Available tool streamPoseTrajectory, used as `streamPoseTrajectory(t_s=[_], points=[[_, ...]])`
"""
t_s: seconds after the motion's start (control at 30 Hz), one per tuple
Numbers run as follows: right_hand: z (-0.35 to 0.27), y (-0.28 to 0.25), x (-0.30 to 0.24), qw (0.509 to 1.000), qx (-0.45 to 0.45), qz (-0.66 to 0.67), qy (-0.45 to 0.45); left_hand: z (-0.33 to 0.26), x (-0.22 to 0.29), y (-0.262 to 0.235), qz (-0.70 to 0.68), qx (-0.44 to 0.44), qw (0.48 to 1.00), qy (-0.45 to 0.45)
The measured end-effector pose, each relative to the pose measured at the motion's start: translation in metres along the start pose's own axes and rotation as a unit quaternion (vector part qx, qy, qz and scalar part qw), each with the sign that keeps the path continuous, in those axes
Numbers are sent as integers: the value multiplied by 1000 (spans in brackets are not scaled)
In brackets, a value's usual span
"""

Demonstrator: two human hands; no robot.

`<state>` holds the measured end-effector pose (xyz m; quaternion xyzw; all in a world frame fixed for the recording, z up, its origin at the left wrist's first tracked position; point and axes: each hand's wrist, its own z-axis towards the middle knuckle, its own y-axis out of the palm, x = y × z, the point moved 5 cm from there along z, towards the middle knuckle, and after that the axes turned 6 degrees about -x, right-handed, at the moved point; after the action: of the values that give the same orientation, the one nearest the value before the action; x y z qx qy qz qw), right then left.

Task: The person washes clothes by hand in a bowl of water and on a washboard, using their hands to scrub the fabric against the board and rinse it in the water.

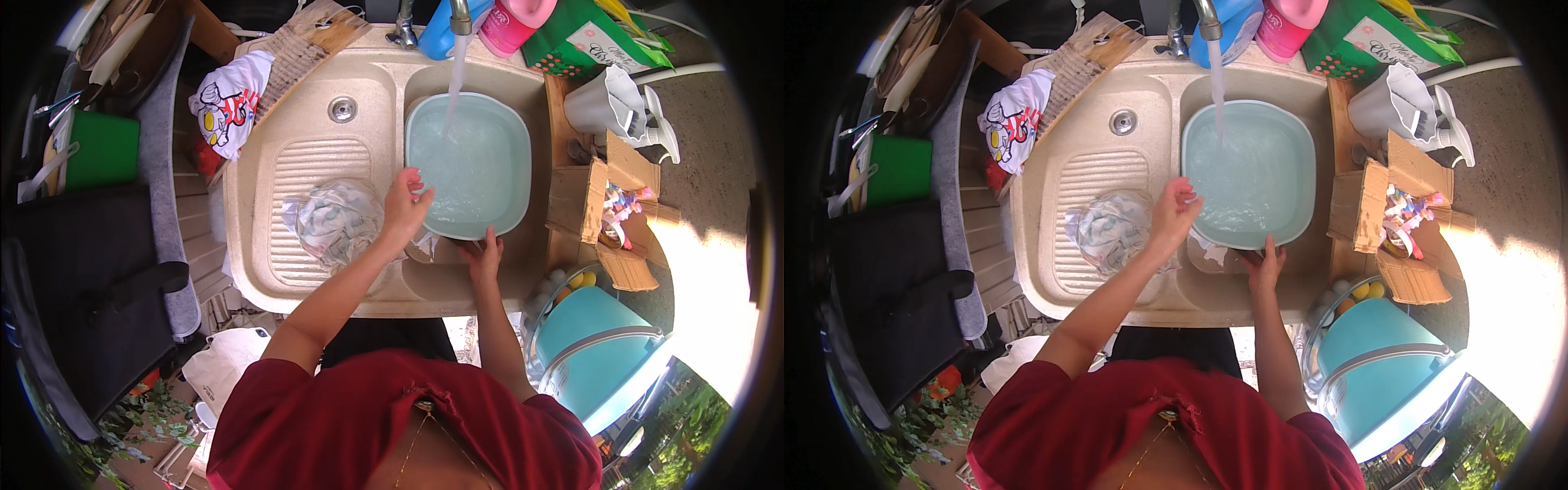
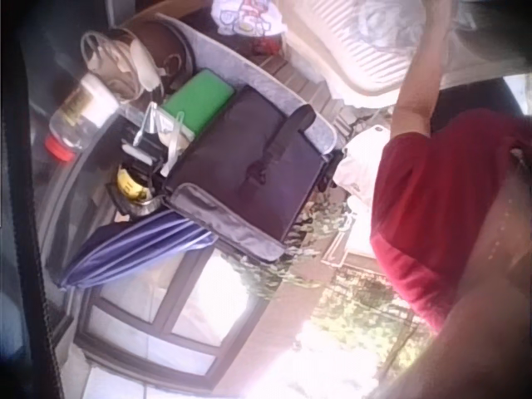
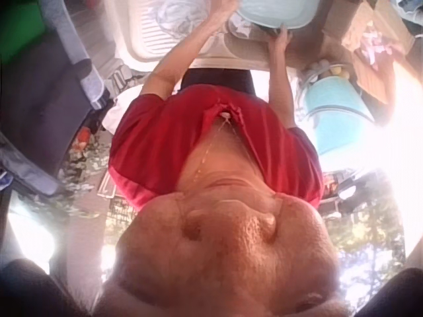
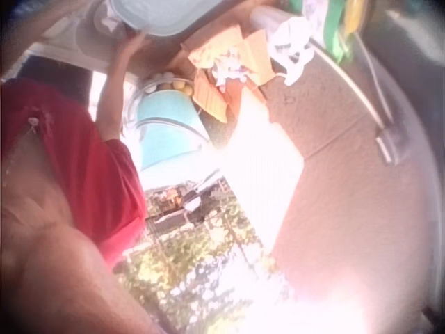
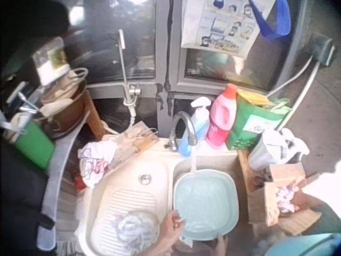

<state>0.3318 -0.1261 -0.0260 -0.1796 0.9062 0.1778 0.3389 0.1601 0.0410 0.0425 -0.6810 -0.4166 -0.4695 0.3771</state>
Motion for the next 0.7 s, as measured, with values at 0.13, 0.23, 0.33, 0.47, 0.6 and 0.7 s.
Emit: streamPoseTrajectory(t_s=[0.13,0.23,0.33,0.47,0.6,0.7], points=[[64,-3,18,984,-99,142,32,-52,-63,58,-1,-11,995,-96],[83,-21,39,973,-51,197,111,-68,-78,60,-149,55,955,-251],[72,-18,15,990,-43,122,46,-14,-108,62,-269,57,939,-207],[40,-17,0,989,-14,143,36,7,-88,65,-425,55,857,-287],[29,-17,-14,992,11,128,-11,10,-95,62,-311,44,930,-192],[26,-31,-23,989,9,129,-65,-10,-61,64,-337,24,918,-206]])
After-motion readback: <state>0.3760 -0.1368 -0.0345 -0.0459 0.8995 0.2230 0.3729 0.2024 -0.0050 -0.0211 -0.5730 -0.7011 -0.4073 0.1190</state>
